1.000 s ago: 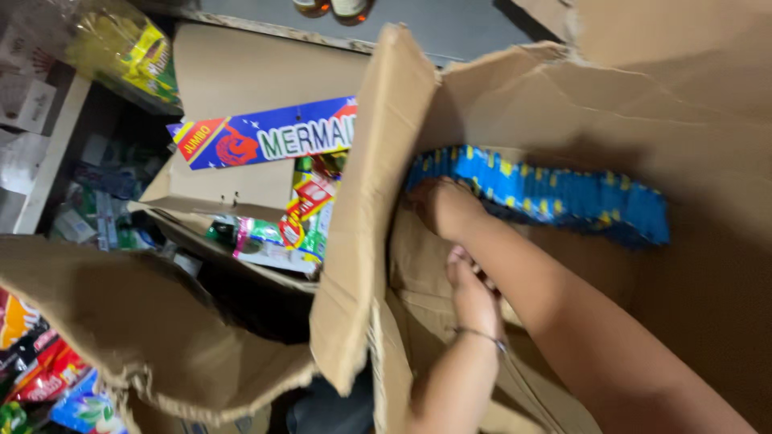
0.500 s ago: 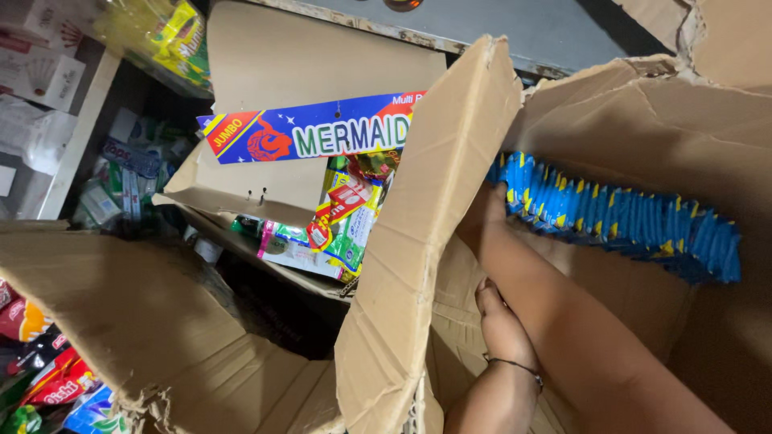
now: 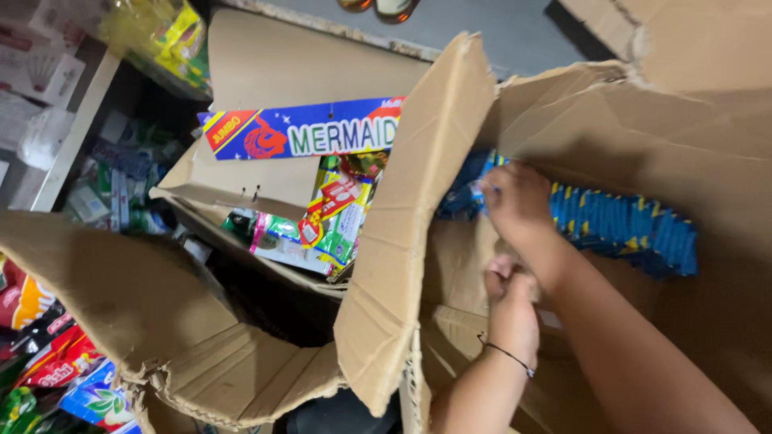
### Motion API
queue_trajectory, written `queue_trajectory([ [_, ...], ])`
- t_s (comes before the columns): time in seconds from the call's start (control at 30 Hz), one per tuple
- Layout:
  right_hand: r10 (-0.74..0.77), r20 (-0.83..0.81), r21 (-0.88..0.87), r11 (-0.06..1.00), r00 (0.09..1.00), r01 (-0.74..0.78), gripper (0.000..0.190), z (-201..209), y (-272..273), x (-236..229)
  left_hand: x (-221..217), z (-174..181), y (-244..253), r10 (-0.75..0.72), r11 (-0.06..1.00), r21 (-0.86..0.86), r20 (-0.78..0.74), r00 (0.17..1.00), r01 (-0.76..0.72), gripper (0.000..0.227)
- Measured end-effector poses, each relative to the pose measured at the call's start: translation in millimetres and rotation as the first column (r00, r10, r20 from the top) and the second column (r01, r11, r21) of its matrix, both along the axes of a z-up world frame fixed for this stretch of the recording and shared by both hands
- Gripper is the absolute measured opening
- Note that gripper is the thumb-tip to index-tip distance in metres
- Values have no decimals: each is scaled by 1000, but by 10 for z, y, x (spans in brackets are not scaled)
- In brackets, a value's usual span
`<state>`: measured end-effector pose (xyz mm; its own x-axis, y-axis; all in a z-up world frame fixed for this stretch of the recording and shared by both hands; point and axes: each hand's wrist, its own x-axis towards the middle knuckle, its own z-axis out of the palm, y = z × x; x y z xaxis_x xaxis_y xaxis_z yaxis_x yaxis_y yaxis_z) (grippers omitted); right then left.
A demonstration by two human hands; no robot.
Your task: The person is sorting snack packets from a large cardboard box into a woven basket. They repeatedly pick up stacks of blue packets and a few yellow packets, separating them and placing them into the basket, which already contains various other snack items.
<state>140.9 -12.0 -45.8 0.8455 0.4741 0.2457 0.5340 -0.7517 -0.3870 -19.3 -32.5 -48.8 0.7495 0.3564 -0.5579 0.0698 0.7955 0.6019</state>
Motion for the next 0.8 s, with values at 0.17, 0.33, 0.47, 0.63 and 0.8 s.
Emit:
queue_trajectory([
  [0.17,40,-38,265,964,998,-28,10,779,-873,-665,69,237,265,102,954,282,14,995,-102,53],
  [0.33,-149,-354,433,849,923,303,13,1054,-1330,-1503,-99,687,300,-211,255,961,-52,976,106,35],
  [0.47,-61,-826,531,249,560,810,24,929,-1467,-1418,-131,983,279,-474,382,846,-167,864,373,33],
  [0.63,181,-803,596,291,568,748,28,1021,-1744,-1223,-164,1025,271,-606,375,872,-27,795,315,39],
  [0.8,305,-576,800,22,758,599,26,1620,-1978,-1235,-132,740,197,-618,136,938,-170,767,318,31],
])
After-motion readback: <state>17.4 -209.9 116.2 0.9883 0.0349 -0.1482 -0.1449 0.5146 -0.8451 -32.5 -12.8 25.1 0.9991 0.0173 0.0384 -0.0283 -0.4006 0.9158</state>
